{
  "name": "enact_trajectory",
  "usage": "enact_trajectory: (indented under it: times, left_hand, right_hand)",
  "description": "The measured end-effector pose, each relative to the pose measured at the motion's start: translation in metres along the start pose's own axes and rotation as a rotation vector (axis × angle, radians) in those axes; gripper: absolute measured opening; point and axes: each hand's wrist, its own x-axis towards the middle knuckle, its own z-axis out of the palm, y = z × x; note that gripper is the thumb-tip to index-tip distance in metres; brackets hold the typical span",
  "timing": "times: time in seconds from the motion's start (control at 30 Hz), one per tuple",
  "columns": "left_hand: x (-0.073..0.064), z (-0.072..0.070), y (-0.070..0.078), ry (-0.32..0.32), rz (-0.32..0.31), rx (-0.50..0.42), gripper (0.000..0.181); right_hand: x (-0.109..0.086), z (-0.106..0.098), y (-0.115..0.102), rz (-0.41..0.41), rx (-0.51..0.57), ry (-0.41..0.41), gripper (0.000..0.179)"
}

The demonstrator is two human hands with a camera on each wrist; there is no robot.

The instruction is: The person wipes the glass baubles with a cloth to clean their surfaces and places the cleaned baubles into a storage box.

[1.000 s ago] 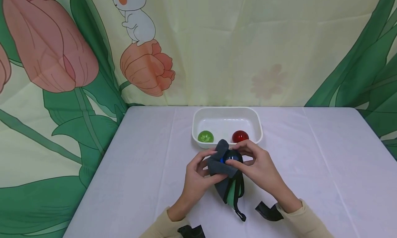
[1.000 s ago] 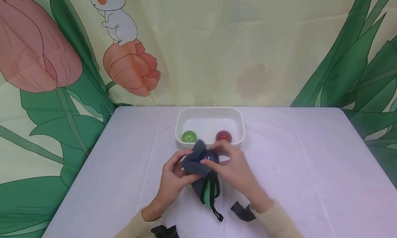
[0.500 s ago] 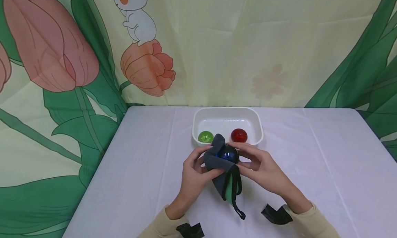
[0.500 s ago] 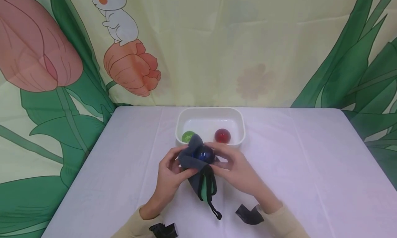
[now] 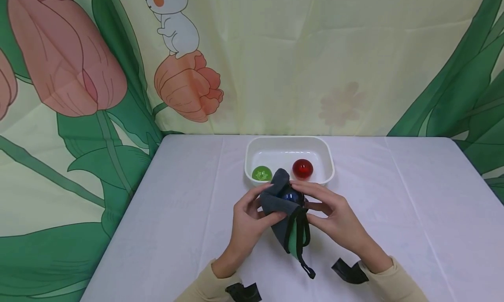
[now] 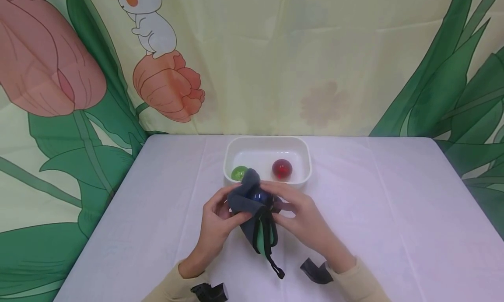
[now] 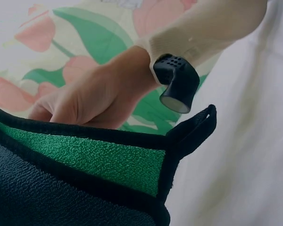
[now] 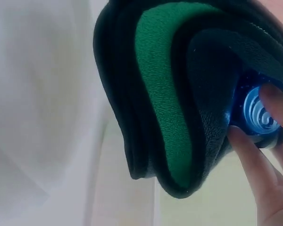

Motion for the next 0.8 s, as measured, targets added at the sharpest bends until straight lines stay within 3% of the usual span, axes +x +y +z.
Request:
enact_trajectory:
  times: [0.23, 0.4, 0.8]
  left_hand:
    - [0.0001, 0.0011, -0.0005, -0.018, 0.007, 0.009, 0.055]
    - [0.0005, 0.0012, -0.0012, -0.021, 0.016, -0.001, 0.057]
    - [0.0017, 0.0004, -0.0055, -0.048, -0.001, 0.002, 0.063]
  right_hand:
    - [0.0001, -0.0002, -0.0010, -0.013, 0.000, 0.003, 0.068]
    - [0.0001, -0.0010, 0.0016, 0.022, 0.021, -0.013, 0.068]
    - [0.0010, -0.0044, 0.0029, 0.288, 0.127, -0.071, 0.054]
